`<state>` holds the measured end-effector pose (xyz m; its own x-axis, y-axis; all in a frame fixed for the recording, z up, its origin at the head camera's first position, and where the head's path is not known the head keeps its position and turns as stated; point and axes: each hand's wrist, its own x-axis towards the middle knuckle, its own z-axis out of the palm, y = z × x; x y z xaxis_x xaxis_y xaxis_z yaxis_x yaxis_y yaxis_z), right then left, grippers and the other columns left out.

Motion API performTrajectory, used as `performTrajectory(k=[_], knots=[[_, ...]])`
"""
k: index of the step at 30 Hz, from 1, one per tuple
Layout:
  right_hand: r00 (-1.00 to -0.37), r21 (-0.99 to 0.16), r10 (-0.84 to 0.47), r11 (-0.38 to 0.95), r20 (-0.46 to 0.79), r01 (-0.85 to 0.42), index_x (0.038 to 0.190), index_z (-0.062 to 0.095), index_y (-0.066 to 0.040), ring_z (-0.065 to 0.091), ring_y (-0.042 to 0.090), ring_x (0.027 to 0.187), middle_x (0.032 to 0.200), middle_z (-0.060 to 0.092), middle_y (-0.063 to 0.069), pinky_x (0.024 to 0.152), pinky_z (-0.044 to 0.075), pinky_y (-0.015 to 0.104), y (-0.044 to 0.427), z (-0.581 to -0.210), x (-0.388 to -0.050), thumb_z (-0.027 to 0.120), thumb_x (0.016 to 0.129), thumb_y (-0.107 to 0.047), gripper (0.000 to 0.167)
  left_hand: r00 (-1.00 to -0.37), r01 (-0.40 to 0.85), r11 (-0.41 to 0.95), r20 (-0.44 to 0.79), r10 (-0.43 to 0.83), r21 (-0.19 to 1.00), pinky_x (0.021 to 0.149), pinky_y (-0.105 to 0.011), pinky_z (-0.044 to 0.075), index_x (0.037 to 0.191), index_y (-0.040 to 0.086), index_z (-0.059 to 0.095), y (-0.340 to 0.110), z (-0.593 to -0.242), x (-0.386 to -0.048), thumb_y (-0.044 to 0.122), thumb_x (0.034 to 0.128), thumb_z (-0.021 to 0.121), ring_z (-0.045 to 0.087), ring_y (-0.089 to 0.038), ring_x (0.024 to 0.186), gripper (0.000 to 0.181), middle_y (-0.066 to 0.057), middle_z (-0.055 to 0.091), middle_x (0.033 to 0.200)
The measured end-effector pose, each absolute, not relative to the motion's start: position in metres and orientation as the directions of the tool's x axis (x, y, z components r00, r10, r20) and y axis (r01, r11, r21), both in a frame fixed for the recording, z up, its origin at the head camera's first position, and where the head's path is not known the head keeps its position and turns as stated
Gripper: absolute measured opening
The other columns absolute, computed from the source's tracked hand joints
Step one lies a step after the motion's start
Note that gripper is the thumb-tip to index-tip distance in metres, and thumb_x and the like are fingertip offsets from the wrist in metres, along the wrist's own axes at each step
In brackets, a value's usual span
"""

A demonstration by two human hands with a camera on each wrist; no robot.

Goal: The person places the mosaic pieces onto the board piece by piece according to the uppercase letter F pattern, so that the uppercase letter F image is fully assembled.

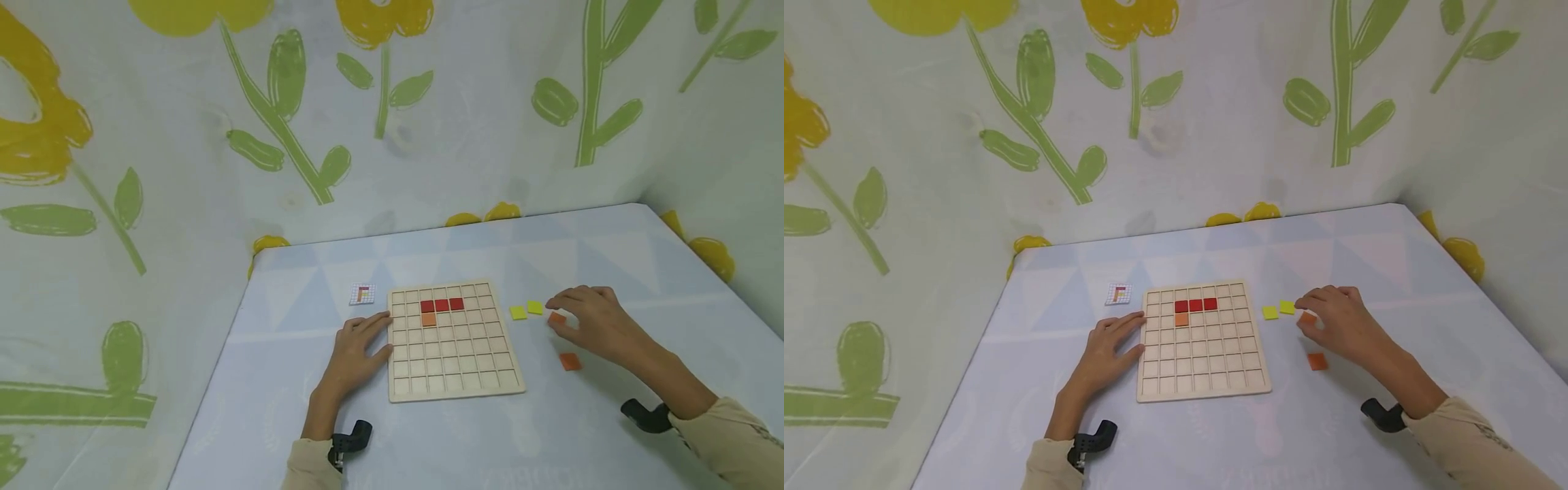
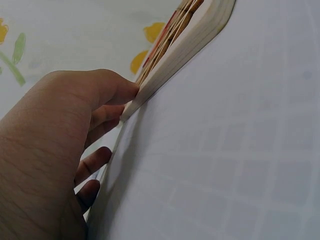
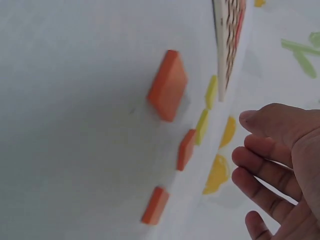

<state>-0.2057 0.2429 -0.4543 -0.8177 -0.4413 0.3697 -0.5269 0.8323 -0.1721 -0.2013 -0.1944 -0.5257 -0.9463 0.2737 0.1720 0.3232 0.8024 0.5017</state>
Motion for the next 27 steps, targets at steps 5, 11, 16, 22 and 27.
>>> performTrajectory(k=[5, 11, 16, 22, 27], knots=[[-0.819, -0.148, -0.424, 0.848, 0.387, -0.509, 0.097, 0.074, -0.006, 0.063, 0.033, 0.095, 0.098, 0.071, 0.012, 0.082, 0.04, 0.06, 0.251, -0.463, -0.207, 0.087, 0.072, -0.013, 0.029, -0.943, 0.332, 0.801, 0.185, 0.276, 0.499, 0.105, -0.048, 0.032, 0.146, 0.028, 0.055, -0.195, -0.525, -0.202, 0.037, 0.0941, 0.064, 0.04, -0.022, 0.132, 0.053, 0.015, 0.045, 0.152], [-0.823, -0.136, -0.429, 0.852, 0.372, -0.505, 0.095, 0.074, -0.006, 0.065, 0.032, 0.092, 0.094, 0.071, 0.008, 0.08, 0.04, 0.062, 0.258, -0.47, -0.209, 0.088, 0.071, -0.014, 0.029, -0.941, 0.337, 0.795, 0.192, 0.278, 0.505, 0.105, -0.048, 0.032, 0.145, 0.028, 0.055, -0.195, -0.526, -0.202, 0.037, 0.0938, 0.065, 0.041, -0.023, 0.131, 0.053, 0.016, 0.045, 0.152], [-0.853, -0.138, -0.43, 0.864, 0.296, -0.484, 0.096, 0.074, -0.008, 0.063, 0.033, 0.096, 0.098, 0.072, 0.01, 0.083, 0.04, 0.064, 0.259, -0.471, -0.209, 0.086, 0.074, -0.014, 0.026, -0.939, 0.345, 0.79, 0.2, 0.281, 0.507, 0.104, -0.049, 0.032, 0.145, 0.027, 0.055, -0.193, -0.526, -0.2, 0.037, 0.0939, 0.064, 0.041, -0.022, 0.13, 0.053, 0.015, 0.046, 0.152], [-0.869, -0.146, -0.421, 0.873, 0.259, -0.466, 0.098, 0.074, -0.006, 0.064, 0.032, 0.094, 0.101, 0.072, 0.013, 0.084, 0.039, 0.065, 0.26, -0.474, -0.21, 0.085, 0.074, -0.012, 0.027, -0.942, 0.335, 0.796, 0.19, 0.275, 0.505, 0.103, -0.048, 0.032, 0.145, 0.027, 0.055, -0.193, -0.524, -0.199, 0.037, 0.0941, 0.063, 0.04, -0.022, 0.131, 0.053, 0.015, 0.046, 0.151], [-0.874, -0.158, -0.41, 0.875, 0.259, -0.457, 0.1, 0.074, -0.004, 0.064, 0.033, 0.095, 0.102, 0.072, 0.015, 0.083, 0.039, 0.064, 0.262, -0.477, -0.211, 0.085, 0.075, -0.012, 0.029, -0.944, 0.329, 0.802, 0.18, 0.276, 0.498, 0.103, -0.047, 0.032, 0.146, 0.028, 0.054, -0.194, -0.524, -0.199, 0.039, 0.0948, 0.063, 0.04, -0.02, 0.131, 0.053, 0.016, 0.044, 0.152]])
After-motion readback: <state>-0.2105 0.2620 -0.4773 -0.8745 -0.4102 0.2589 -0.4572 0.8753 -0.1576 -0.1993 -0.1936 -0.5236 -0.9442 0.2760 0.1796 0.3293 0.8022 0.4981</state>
